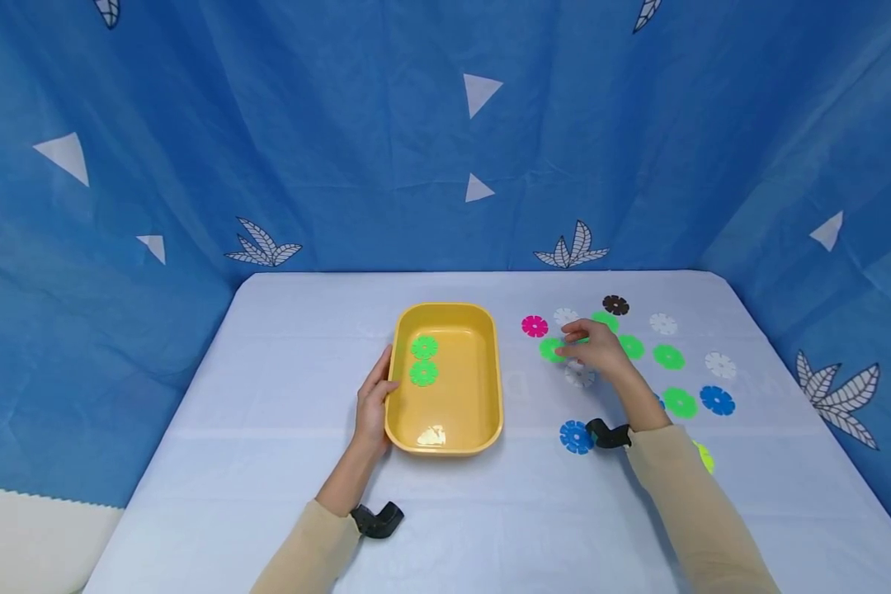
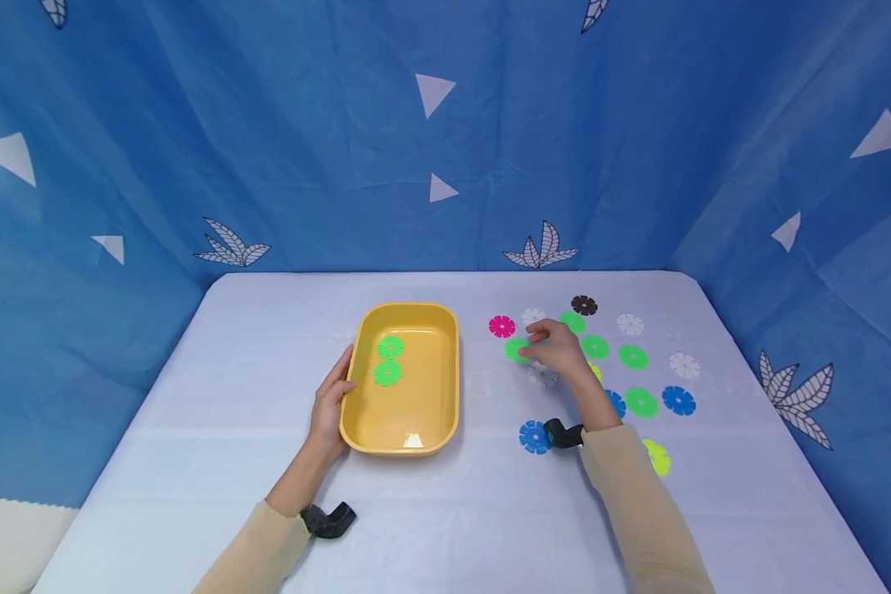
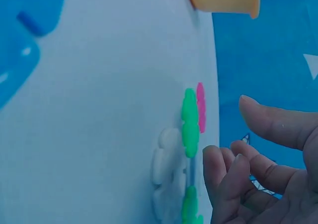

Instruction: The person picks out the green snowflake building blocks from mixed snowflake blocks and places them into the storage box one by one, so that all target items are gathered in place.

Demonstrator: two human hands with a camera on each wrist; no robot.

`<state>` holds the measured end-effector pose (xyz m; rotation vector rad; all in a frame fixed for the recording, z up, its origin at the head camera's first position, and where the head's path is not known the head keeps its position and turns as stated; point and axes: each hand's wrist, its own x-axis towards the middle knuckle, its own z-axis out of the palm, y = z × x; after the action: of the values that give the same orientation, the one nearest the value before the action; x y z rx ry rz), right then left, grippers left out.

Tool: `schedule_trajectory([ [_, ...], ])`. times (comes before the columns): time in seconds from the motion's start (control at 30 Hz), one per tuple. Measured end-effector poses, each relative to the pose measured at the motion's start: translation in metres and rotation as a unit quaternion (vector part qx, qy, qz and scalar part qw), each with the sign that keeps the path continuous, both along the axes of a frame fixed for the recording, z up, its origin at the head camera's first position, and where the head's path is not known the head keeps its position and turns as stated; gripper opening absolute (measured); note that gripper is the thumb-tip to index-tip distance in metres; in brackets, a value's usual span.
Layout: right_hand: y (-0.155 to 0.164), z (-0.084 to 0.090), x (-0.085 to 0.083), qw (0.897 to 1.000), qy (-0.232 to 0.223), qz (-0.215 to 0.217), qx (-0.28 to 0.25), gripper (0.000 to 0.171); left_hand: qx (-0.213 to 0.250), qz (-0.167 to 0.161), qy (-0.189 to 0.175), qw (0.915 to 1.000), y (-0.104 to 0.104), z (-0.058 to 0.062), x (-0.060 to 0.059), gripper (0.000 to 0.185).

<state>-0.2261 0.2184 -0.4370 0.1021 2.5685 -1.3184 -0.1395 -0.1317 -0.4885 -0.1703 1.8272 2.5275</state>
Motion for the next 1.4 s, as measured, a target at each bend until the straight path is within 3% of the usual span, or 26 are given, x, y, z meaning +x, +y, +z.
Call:
schedule_trajectory([
  [0.37,0.0,-0.02,-0.011,0.997,0.001,0.004,0.077,0.053,0.0,-0.002,0.005,1.0,0.001,0.0,-0.001,0.064],
  [0.73,-0.003,-0.022,-0.015,0.993,0.015,0.031,0.116,0.048,0.001,-0.002,0.003,1.0,0.001,0.0,0.0,0.064],
  [1.1,0.0,-0.022,-0.015,0.991,0.039,0.03,0.121,0.035,0.005,-0.001,-0.002,1.0,0.001,0.001,0.0,0.064],
  [1.4,0.003,-0.011,-0.011,0.998,0.02,0.02,0.06,0.032,0.003,0.001,-0.003,1.0,0.0,0.0,0.0,0.064],
])
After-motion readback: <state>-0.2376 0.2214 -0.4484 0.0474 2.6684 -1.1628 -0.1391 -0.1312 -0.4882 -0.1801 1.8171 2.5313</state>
